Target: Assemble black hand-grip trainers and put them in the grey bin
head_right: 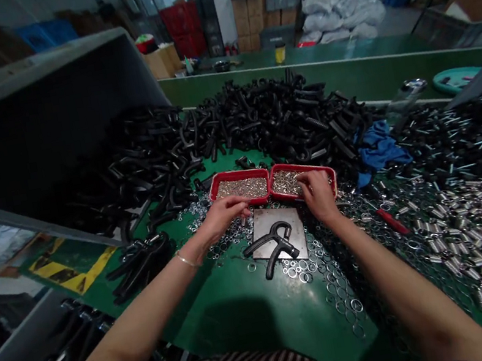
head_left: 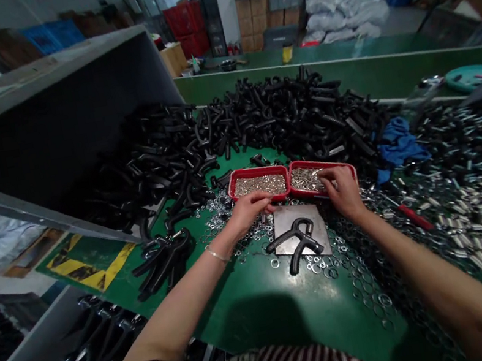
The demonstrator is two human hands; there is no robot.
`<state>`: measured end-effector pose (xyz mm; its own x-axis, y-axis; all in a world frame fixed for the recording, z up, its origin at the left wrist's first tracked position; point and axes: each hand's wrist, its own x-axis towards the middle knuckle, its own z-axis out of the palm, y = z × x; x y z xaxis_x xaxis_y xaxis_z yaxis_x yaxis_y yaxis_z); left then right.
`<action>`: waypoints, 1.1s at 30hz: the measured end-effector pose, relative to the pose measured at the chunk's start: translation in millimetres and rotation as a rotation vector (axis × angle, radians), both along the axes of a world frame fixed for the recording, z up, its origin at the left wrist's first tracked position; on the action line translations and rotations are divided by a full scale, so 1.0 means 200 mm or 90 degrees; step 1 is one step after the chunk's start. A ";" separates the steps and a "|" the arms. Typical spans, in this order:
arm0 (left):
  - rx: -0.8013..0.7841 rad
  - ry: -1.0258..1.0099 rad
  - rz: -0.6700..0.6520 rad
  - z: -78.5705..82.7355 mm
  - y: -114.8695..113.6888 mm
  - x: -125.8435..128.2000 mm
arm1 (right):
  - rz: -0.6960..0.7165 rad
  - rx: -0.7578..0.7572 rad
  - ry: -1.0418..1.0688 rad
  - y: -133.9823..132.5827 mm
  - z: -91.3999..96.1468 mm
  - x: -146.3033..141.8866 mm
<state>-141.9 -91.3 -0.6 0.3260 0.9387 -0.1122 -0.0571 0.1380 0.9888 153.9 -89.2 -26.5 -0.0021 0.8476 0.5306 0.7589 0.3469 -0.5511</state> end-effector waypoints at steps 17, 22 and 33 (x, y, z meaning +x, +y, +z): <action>0.165 0.276 0.049 -0.16 -0.36 0.25 | 0.174 -0.357 -0.103 -0.29 -0.02 -0.05; 0.264 0.378 0.064 -0.20 -0.36 0.31 | 0.167 -0.267 -0.389 -0.29 0.07 -0.15; 0.428 0.617 0.012 -0.19 -0.41 0.35 | -0.006 -0.275 -0.482 -0.41 0.09 0.15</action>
